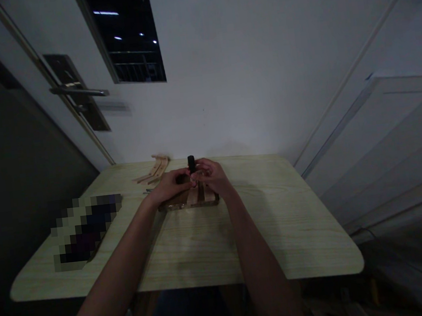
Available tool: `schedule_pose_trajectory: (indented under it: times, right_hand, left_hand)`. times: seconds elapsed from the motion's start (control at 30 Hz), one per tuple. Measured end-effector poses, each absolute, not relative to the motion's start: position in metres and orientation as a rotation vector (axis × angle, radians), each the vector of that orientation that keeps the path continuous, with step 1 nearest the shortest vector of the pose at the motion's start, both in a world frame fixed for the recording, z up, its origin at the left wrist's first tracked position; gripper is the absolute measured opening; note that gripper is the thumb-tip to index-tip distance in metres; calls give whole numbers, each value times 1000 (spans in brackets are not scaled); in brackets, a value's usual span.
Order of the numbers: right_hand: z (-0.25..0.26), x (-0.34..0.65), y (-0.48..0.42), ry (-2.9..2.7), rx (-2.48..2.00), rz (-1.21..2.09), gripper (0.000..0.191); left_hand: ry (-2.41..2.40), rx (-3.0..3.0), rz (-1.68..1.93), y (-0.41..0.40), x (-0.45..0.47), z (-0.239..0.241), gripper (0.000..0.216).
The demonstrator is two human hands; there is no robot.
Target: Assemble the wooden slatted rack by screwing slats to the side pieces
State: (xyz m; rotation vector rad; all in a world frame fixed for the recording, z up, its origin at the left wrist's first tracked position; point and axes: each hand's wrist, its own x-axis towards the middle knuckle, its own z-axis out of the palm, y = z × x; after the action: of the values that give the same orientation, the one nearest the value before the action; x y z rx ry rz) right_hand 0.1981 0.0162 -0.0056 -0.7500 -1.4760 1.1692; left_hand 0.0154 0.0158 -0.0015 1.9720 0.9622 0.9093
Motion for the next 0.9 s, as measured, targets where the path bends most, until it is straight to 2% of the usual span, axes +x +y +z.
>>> schedule_pose_trajectory:
  times: [0.17, 0.43, 0.57, 0.73, 0.9]
  right_hand:
    - [-5, 196, 14, -1479, -757, 1169, 50]
    - [-7, 197, 17, -1458, -842, 1139, 42]
    - [-8, 195, 17, -1433, -859, 1154, 47]
    - [-8, 196, 15, -1451, -863, 1096, 44]
    - [-5, 195, 13, -1511, -805, 1113, 40]
  left_hand:
    - [919, 1956, 896, 16, 14, -2, 30]
    - [996, 1990, 894, 17, 14, 2, 31]
    - [1011, 2014, 891, 15, 14, 4, 36]
    - [946, 2031, 927, 16, 14, 4, 49]
    - [958, 1993, 972, 21, 14, -5, 43]
